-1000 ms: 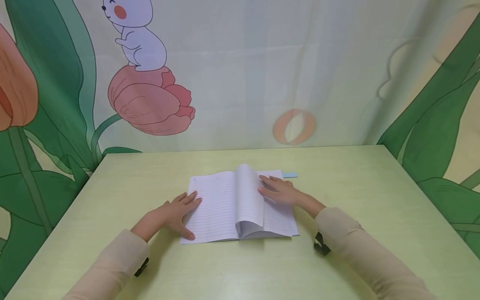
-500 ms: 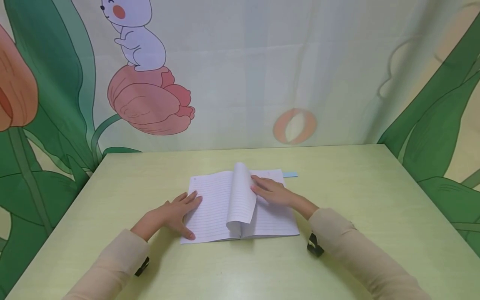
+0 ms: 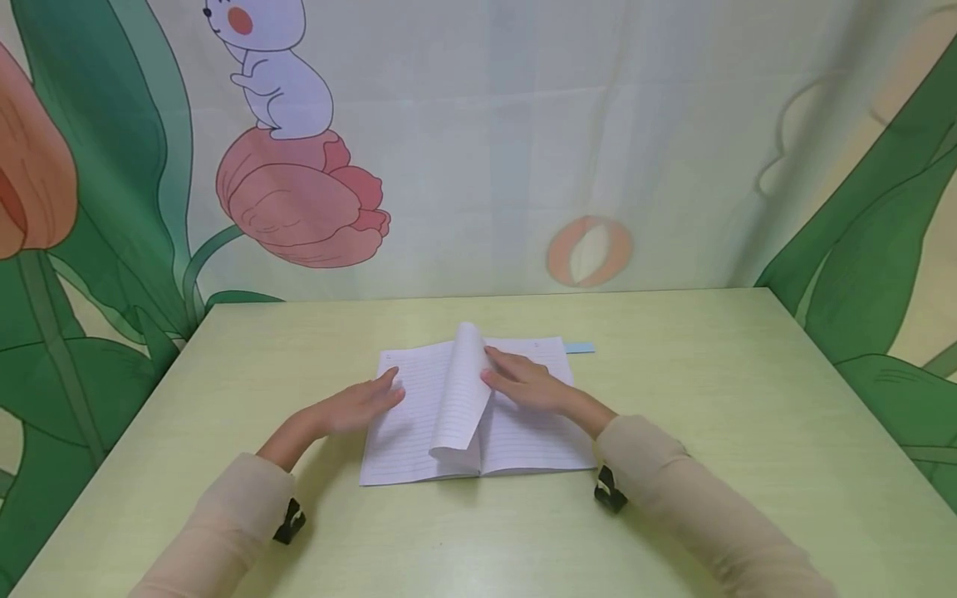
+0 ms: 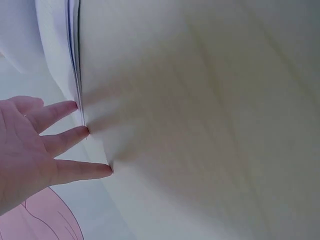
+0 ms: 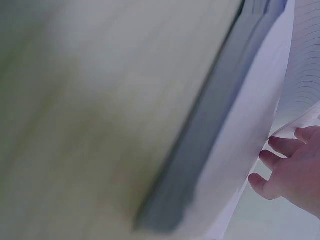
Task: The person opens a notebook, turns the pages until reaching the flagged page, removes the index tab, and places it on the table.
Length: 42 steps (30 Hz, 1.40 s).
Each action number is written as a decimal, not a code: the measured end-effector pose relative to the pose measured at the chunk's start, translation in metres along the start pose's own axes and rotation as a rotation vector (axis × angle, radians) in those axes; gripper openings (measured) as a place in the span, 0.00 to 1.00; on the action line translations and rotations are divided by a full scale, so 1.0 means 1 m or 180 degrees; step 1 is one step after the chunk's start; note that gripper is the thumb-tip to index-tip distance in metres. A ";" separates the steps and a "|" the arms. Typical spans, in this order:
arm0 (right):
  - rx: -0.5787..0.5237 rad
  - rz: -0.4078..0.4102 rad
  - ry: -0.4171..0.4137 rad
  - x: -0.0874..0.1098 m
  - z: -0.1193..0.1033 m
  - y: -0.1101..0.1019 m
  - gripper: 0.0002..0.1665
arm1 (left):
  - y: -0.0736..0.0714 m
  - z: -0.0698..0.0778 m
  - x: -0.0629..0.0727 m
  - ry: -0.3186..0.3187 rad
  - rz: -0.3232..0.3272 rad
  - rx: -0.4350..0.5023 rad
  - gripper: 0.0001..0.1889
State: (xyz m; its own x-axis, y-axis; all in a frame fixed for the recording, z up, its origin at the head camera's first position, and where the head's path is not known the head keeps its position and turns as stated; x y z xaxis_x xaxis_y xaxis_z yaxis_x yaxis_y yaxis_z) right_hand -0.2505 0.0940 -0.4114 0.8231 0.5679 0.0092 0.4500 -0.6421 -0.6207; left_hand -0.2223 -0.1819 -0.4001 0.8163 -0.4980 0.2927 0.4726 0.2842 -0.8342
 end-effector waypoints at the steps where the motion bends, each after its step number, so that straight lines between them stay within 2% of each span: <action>1: 0.0014 0.0003 0.0010 -0.001 -0.001 0.001 0.36 | 0.000 0.001 0.000 -0.0012 0.0028 0.0037 0.36; 5: 0.0109 -0.0010 0.0059 -0.004 -0.008 0.007 0.37 | 0.000 0.005 -0.001 -0.0127 0.0189 0.0200 0.35; 10: 0.0140 -0.0020 0.0079 -0.008 -0.017 0.014 0.38 | 0.000 0.016 -0.002 -0.0177 0.0664 0.0482 0.33; 12: 0.0157 -0.0034 0.0101 -0.010 -0.021 0.018 0.39 | 0.000 0.019 -0.005 -0.0190 0.0816 0.0744 0.31; 14: 0.0173 -0.0054 0.0099 -0.012 -0.024 0.022 0.40 | 0.001 0.022 -0.007 -0.0227 0.0841 0.1131 0.30; 17: 0.0211 -0.0112 0.0069 -0.014 -0.027 0.027 0.40 | 0.001 0.024 -0.010 -0.0303 0.0754 0.1729 0.30; 20: 0.0266 -0.0179 0.0050 -0.014 -0.030 0.031 0.39 | -0.001 0.027 -0.008 -0.0476 0.0738 0.2008 0.33; 23: 0.0328 -0.0268 0.0049 -0.013 -0.032 0.034 0.38 | -0.003 0.028 -0.005 -0.0627 0.0824 0.2133 0.33; 26: 0.0402 -0.0343 0.0023 -0.013 -0.034 0.035 0.38 | -0.003 0.025 -0.005 -0.0742 0.0944 0.2134 0.33; 32: 0.0533 -0.0482 0.0025 -0.010 -0.031 0.033 0.37 | 0.001 0.015 -0.006 -0.0688 0.1061 0.1947 0.36; 36: 0.0617 -0.0543 0.0023 -0.007 -0.026 0.028 0.37 | 0.003 0.009 -0.006 -0.0694 0.1023 0.1915 0.37; 42: 0.0654 -0.0531 0.0137 -0.001 -0.013 0.016 0.37 | 0.006 0.002 -0.004 -0.0714 0.0800 0.1997 0.35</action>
State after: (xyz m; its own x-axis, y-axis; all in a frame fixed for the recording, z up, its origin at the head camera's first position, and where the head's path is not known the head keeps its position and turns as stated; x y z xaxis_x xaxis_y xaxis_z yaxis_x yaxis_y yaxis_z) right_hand -0.2397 0.0766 -0.4113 0.7593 0.6319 0.1555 0.5046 -0.4209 -0.7538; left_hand -0.2219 -0.1767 -0.4055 0.9425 -0.1939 0.2722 0.3081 0.8199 -0.4825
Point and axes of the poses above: each hand's wrist, its own x-axis away from the middle knuckle, its own y-axis out of the palm, z = x × y, the point moved 2 cm from there along -x, towards the middle knuckle, and after that the axes turned 11 degrees about -x, right-handed, at the moved point
